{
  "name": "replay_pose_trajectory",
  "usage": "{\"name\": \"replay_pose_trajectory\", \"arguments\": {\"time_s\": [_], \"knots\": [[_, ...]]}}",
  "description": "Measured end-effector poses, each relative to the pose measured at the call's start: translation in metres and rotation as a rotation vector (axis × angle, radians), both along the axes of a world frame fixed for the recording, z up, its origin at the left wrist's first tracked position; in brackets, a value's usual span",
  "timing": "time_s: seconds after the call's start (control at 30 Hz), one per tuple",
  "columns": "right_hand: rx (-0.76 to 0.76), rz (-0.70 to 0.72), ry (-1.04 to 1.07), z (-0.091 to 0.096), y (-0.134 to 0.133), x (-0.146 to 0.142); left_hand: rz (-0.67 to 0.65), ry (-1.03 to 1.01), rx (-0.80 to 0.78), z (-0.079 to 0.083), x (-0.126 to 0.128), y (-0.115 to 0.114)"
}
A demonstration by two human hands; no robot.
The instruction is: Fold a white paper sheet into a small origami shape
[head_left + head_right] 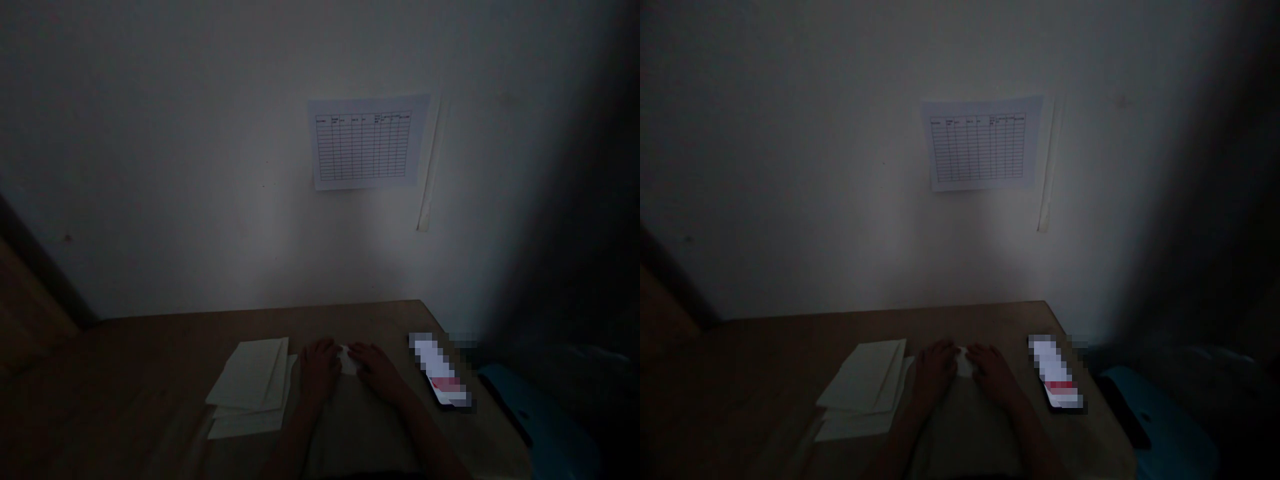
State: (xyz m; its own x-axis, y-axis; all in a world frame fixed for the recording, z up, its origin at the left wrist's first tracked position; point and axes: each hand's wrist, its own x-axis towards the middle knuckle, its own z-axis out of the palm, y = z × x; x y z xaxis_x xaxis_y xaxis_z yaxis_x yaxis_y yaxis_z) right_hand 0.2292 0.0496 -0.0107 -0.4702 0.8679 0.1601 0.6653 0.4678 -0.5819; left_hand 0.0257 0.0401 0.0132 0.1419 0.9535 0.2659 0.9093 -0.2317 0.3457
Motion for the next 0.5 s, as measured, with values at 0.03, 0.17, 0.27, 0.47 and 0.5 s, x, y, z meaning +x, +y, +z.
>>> {"name": "replay_pose_trajectory", "arguments": {"time_s": [0.03,0.17,0.27,0.47,0.5], "knots": [[0.003,0.001,-0.002,-0.001,0.0,0.0,-0.005,0.003,0.002,0.0,-0.001,0.0],[0.015,-0.005,-0.007,-0.005,0.002,0.0,-0.022,0.026,-0.008,-0.001,-0.003,0.002],[0.024,-0.014,-0.002,-0.006,0.003,0.0,-0.01,0.022,0.004,-0.005,-0.003,0.004],[0.052,-0.03,0.045,0.0,-0.002,-0.002,0.014,-0.036,0.03,-0.011,-0.003,0.005],[0.06,-0.037,0.048,0.001,-0.003,-0.003,0.011,-0.046,0.025,-0.011,-0.003,0.004]]}}
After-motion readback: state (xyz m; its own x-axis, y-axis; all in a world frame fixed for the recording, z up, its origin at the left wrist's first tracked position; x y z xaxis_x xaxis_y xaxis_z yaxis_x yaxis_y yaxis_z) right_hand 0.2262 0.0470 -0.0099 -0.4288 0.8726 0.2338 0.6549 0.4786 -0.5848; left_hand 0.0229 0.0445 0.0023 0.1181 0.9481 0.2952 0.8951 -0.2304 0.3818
